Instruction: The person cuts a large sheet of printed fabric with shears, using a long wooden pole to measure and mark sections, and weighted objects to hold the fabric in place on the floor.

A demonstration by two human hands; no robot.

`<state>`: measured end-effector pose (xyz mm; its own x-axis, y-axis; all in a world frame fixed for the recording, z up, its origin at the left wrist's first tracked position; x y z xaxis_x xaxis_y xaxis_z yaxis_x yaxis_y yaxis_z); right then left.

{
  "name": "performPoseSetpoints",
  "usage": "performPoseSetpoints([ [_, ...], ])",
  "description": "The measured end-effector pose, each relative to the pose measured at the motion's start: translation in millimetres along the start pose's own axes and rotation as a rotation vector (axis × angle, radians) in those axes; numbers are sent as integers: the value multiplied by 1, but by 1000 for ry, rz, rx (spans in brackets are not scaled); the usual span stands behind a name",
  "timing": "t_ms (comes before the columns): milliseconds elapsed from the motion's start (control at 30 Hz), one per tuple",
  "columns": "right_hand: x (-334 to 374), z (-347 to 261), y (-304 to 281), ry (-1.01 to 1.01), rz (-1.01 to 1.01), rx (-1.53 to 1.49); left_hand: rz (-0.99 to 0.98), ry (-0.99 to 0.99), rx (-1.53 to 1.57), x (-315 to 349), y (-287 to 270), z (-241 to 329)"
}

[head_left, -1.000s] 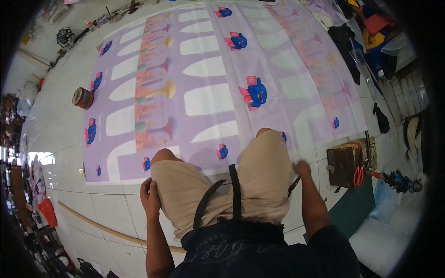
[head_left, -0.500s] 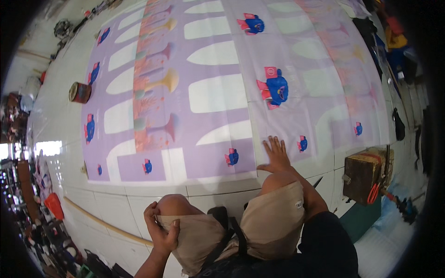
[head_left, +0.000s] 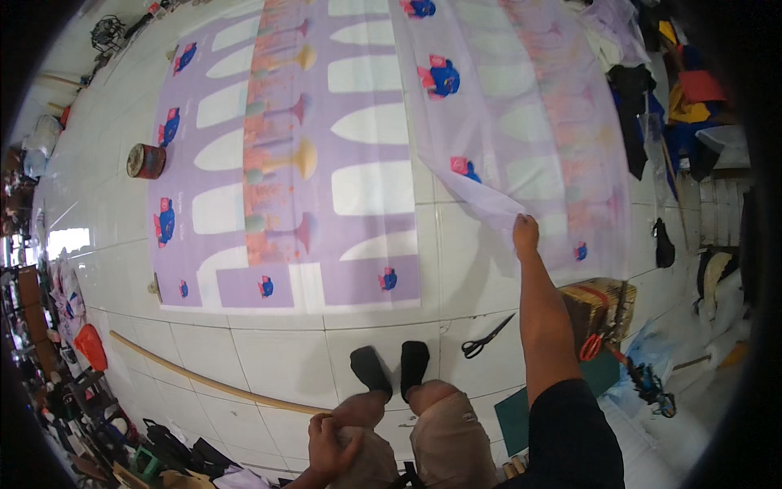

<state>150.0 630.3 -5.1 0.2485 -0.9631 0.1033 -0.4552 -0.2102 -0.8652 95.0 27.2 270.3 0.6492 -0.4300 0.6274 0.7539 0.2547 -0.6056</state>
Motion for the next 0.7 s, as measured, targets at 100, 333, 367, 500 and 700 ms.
performPoseSetpoints([
  [100,-41,-3,-87,272,-30,-299,-105,-168,-71,12,-10,28],
  [333,-113,-16,-242,580,254,-1116,-342,-171,-387,-32,5,94],
  [367,-120,-24,-259,624,239,-1324,-412,-129,-453,-54,15,96],
  [500,-93,5,-308,637,206,-1501,-254,-50,-421,-88,15,174],
  [700,56,-59,-377,47,-163,-768,-345,157,330,-157,-1,437],
])
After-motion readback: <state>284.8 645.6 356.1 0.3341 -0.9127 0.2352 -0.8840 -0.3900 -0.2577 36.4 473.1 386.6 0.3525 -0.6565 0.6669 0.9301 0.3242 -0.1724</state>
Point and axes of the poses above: each hand's wrist, its own x-axis away from the middle knuckle, its own y-axis out of the palm, z = x × y, the point moved 1 cm from there along -x, towards the middle knuckle, and after that the axes turned 5 degrees about z, right-handed, at the moved point
